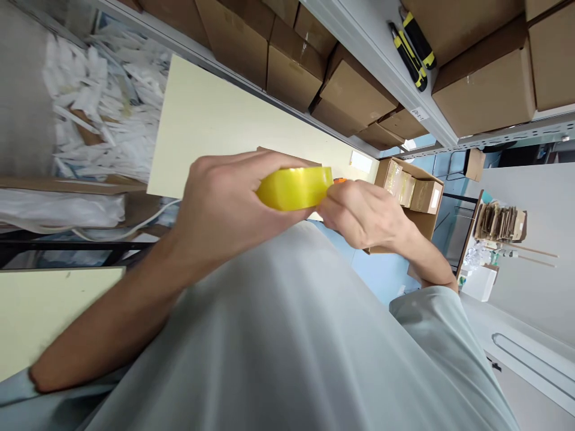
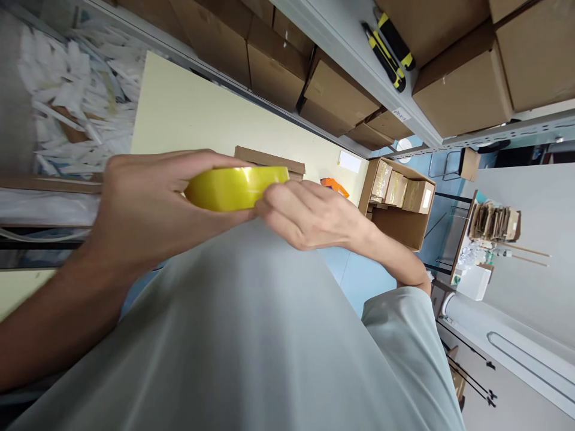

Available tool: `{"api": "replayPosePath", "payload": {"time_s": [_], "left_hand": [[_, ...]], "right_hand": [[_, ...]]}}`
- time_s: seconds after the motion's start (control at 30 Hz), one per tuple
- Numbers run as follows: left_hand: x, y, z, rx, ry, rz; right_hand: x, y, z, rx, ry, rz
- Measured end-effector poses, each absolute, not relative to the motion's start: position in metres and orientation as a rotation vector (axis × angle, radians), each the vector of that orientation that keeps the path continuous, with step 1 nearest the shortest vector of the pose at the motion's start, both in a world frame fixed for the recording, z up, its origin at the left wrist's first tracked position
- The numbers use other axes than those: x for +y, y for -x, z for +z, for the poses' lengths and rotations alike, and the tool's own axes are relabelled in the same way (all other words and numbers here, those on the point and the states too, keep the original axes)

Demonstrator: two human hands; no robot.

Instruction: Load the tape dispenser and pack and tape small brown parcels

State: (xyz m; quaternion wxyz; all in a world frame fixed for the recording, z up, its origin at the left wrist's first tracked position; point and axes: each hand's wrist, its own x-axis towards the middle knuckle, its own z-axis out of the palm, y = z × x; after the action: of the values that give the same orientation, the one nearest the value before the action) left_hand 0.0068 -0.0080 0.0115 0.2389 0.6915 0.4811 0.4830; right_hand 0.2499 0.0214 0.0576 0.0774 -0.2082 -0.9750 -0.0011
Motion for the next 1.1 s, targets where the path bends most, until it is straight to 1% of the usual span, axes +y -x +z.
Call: {"api": "replayPosePath", "payload": {"time_s": [0.1, 0.2, 0.27, 0.33, 0.43, 0.53, 0.67, 0.73, 0.8, 0.9, 0.97, 1.03, 1.1], "left_hand": [[-0.007, -0.003, 0.013, 1.357, -1.903, 1.325], [-0.006, 0.002, 0.012, 1.374, -2.033, 1.312], [-0.005, 0.004, 0.01, 1.36, -2.131, 1.311], [-0.003, 0.004, 0.008, 1.354, -2.211, 1.33], [-0.002, 0.004, 0.005, 1.351, -2.303, 1.329], [-0.002, 0.005, 0.003, 1.368, -2.337, 1.245], [-0.006, 0.003, 0.004, 1.459, -2.143, 1.198], [-0.007, 0.001, 0.005, 1.48, -2.005, 1.209], [-0.007, 0.001, 0.006, 1.455, -1.973, 1.221], [-0.004, 0.004, 0.005, 1.415, -2.098, 1.253], [0.0, 0.008, 0.004, 1.396, -2.211, 1.275], [0.002, 0.01, 0.003, 1.376, -2.313, 1.287], [0.004, 0.012, 0.003, 1.367, -2.356, 1.273]], "right_hand": [[0.021, -0.245, 0.063, -2.727, 0.578, 0.083], [0.022, -0.237, 0.074, -2.473, 0.725, 0.386], [0.023, -0.232, 0.081, -2.425, 0.802, 0.589], [0.023, -0.229, 0.086, -2.44, 0.858, 0.704], [0.019, -0.227, 0.089, -2.536, 0.946, 0.658], [0.017, -0.227, 0.081, -2.661, 0.998, 0.413], [0.021, -0.232, 0.061, -2.771, 0.815, 0.014], [0.023, -0.235, 0.055, -2.764, 0.741, -0.049], [0.024, -0.236, 0.056, -2.713, 0.778, 0.064], [0.024, -0.234, 0.068, -2.621, 0.919, 0.409], [0.024, -0.231, 0.076, -2.615, 0.972, 0.549], [0.023, -0.229, 0.08, -2.661, 1.002, 0.559], [0.023, -0.229, 0.076, -2.738, 1.043, 0.471]]}}
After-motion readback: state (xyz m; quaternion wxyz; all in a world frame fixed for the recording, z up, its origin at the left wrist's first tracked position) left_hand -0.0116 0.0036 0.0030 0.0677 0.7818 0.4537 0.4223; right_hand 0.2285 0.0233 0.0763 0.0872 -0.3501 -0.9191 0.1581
